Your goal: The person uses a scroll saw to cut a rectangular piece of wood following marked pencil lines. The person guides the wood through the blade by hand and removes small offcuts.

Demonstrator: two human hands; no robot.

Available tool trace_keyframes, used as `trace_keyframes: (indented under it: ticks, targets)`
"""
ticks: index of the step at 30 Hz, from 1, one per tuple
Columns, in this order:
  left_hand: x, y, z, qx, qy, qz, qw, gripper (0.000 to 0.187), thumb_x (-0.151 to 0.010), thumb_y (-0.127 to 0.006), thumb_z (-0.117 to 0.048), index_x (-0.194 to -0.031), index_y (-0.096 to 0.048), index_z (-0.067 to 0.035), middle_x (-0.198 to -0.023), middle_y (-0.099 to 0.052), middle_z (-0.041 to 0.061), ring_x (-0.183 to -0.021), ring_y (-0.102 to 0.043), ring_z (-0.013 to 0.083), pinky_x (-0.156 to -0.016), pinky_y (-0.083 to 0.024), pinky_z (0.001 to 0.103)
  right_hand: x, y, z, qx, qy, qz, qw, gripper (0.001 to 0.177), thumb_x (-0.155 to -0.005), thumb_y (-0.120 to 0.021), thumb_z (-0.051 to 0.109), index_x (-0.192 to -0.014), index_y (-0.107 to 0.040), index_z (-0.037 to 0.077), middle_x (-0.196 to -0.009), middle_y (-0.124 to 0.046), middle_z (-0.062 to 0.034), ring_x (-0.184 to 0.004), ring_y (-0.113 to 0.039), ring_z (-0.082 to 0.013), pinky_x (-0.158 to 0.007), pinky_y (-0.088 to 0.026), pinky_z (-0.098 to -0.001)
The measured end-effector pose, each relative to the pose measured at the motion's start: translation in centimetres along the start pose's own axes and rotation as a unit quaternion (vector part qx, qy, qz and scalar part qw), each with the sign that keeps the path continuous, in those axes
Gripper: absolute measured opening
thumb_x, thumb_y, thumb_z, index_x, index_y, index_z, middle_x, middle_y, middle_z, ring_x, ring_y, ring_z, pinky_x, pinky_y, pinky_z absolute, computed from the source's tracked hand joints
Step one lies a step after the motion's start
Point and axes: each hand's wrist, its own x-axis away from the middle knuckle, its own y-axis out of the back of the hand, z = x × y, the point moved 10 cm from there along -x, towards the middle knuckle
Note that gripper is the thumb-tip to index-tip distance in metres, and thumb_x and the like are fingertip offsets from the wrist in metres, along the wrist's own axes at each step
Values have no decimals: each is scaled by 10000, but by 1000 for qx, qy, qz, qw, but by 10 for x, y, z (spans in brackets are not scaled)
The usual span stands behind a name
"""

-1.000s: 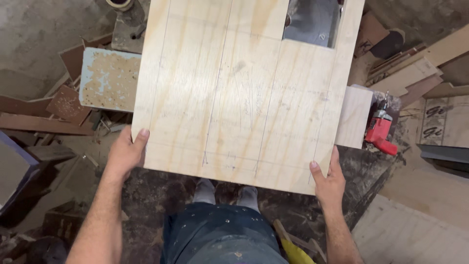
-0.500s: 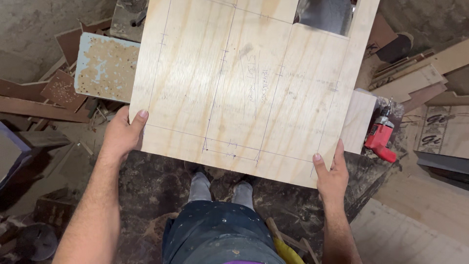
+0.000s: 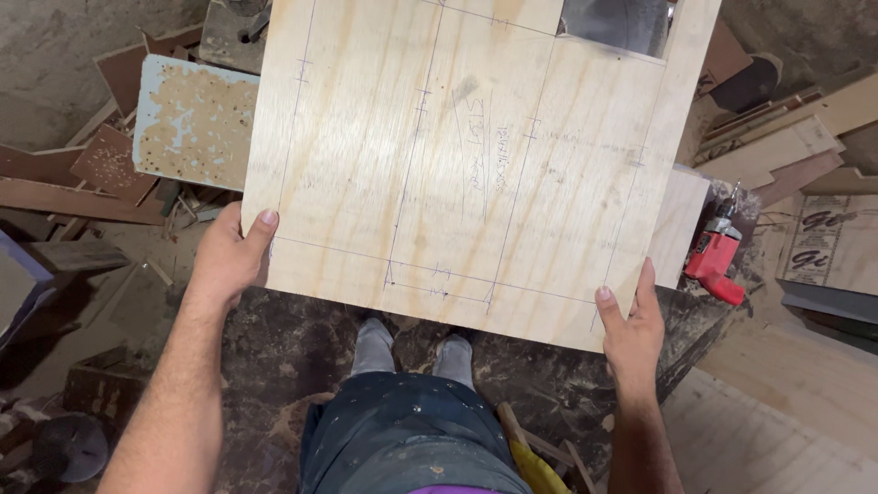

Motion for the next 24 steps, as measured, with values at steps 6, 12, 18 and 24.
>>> trace_keyframes:
  ticks: [6, 12, 18, 24]
  targets:
    - [0, 2, 1, -16, 5, -8, 1000, 492, -1015, -641, -400, -1262, -611, 25, -1067, -720, 155, -957, -668, 218, -824, -544, 388, -2, 1, -2, 14, 8, 1, 1000, 762, -992, -613, 26, -1617, -196, -107, -1624, -412, -208, -1438, -450, -228, -1172, -361, -329]
    - [6, -1, -2, -9, 12, -8, 1000, 499, -1012, -635, -399, -1279, -611, 22, -1077, -724, 154, -961, -678, 214, -822, -550, 386, -8, 4, 0, -9, 13, 19, 1000, 765, -995, -606, 30, -1624, -192, -104, -1623, -416, -208, -1444, -449, -232, -1188, -351, -338]
    - [15, -3, -2, -36, 38, -7, 999, 508, -1009, -625, -405, -1293, -605, 15, -1053, -729, 169, -936, -692, 230, -822, -555, 392, -12, 8, 0, 12, 21, 27, 999, 759, -1001, -599, 30, -1622, -184, -106, -1625, -415, -208, -1452, -443, -229, -1189, -342, -338]
    - [14, -3, -7, -42, 41, -11, 998, 516, -1010, -634, -417, -1292, -598, 13, -1057, -715, 151, -959, -685, 228, -819, -554, 391, -13, 7, -1, 18, -1, 21, 1000, 763, -993, -591, 42, -1628, -191, -93, -1595, -446, -206, -1414, -470, -226, -1160, -368, -333]
